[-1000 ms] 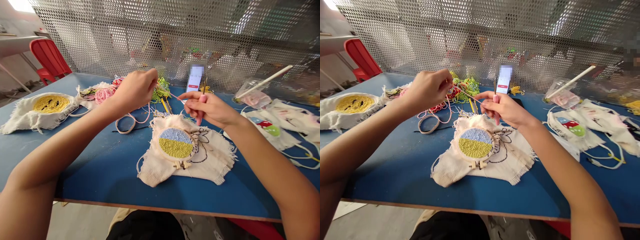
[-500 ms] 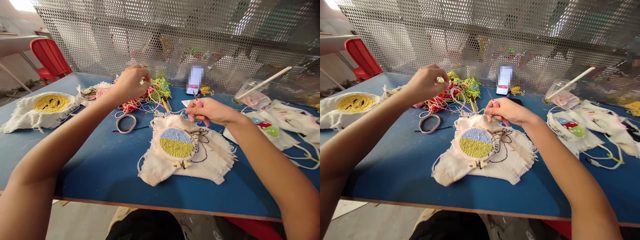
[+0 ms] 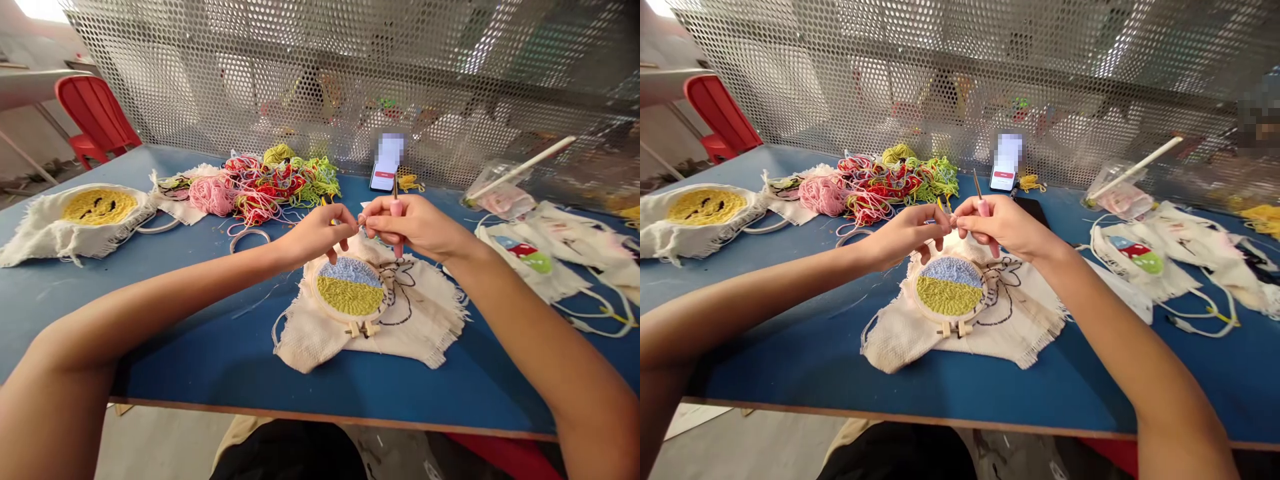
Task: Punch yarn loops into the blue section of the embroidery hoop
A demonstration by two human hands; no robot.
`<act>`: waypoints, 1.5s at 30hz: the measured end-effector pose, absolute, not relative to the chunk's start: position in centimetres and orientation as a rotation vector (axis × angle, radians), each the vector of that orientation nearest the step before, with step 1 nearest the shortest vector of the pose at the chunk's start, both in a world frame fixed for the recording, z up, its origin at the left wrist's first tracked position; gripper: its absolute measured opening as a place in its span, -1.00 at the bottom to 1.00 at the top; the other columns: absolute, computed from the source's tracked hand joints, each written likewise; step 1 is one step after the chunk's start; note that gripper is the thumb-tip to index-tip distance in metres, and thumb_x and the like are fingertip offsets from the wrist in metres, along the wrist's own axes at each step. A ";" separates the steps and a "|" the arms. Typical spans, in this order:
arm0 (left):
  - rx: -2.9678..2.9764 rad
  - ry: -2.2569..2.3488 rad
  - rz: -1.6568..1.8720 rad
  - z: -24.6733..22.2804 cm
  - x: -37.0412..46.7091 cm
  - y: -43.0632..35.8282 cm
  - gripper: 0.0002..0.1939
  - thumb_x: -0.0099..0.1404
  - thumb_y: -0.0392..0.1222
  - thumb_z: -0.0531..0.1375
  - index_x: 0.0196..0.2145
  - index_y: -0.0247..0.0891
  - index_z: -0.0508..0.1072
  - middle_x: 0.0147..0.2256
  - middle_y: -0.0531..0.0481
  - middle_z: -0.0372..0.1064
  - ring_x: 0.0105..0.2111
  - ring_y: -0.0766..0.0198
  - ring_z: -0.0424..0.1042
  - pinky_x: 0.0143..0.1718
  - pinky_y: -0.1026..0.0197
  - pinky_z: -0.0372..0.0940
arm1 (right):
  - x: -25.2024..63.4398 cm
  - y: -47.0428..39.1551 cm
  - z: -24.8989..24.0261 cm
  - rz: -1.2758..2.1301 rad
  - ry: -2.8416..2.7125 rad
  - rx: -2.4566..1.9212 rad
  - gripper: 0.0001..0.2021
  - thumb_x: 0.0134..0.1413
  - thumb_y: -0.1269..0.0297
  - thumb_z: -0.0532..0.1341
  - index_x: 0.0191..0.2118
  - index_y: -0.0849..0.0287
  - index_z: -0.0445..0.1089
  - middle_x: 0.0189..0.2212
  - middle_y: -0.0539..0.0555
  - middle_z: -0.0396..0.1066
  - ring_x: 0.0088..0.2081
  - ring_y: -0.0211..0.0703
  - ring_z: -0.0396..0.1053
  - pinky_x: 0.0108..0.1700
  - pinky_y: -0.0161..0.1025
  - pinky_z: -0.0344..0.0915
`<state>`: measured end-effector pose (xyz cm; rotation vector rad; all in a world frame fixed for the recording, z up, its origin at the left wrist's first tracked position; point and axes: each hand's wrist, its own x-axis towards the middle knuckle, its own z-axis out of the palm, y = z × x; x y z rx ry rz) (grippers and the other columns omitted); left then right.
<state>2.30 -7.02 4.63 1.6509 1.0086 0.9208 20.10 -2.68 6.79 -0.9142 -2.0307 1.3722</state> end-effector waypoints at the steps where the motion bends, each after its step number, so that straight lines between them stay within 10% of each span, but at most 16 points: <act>1: 1.642 1.000 0.917 4.6 2.3 -7.1 -0.94 0.21 -0.31 0.02 -0.43 -0.29 0.17 -0.34 -0.09 0.20 -0.46 0.45 0.26 -0.68 0.45 0.20 | 20.1 -2.7 6.8 1.357 -2.034 -0.910 -0.85 -0.02 0.26 0.23 -0.31 0.21 0.36 -0.51 -0.03 0.31 -0.66 -0.50 0.06 -0.76 -0.49 0.06; 15: 1.994 1.075 1.209 4.3 3.0 -8.5 -0.78 0.26 -0.27 0.01 -0.12 -0.27 0.14 -0.04 -0.17 0.17 -0.40 0.45 0.29 -0.53 0.39 0.26 | 19.2 -4.5 7.3 0.985 -2.155 -0.844 -0.86 0.04 0.25 0.19 -0.44 0.19 0.30 -0.62 -0.04 0.24 -0.63 -0.43 0.10 -0.66 -0.38 0.03; 20: 2.277 1.121 1.296 4.9 2.6 -8.5 -0.93 0.24 -0.29 0.08 -0.29 -0.31 0.29 -0.22 -0.10 0.26 -0.26 0.36 0.26 -0.30 0.32 0.25 | 19.2 -4.9 7.8 0.944 -2.171 -0.827 -0.85 0.03 0.26 0.20 -0.48 0.19 0.27 -0.65 -0.07 0.19 -0.65 -0.43 0.07 -0.65 -0.36 -0.01; 35: 2.147 1.130 1.239 4.4 2.5 -8.0 -0.84 0.31 -0.20 0.01 -0.42 -0.28 0.23 -0.60 0.12 0.25 -0.60 0.51 0.16 -0.56 0.39 0.07 | 19.4 -4.0 7.1 0.918 -2.139 -0.925 -0.81 0.02 0.19 0.20 -0.47 0.19 0.29 -0.65 -0.06 0.24 -0.68 -0.43 0.08 -0.66 -0.34 0.00; 45: 1.985 1.127 1.132 3.8 1.6 -6.2 -0.88 0.26 -0.21 0.01 -0.40 -0.28 0.25 -0.69 0.14 0.24 -0.68 0.52 0.17 -0.64 0.43 0.02 | 18.9 -4.8 5.5 -0.288 -2.369 -0.764 -0.90 0.07 0.42 0.07 -0.40 0.20 0.30 -0.52 0.02 0.34 -0.49 -0.28 0.25 -0.45 -0.29 0.12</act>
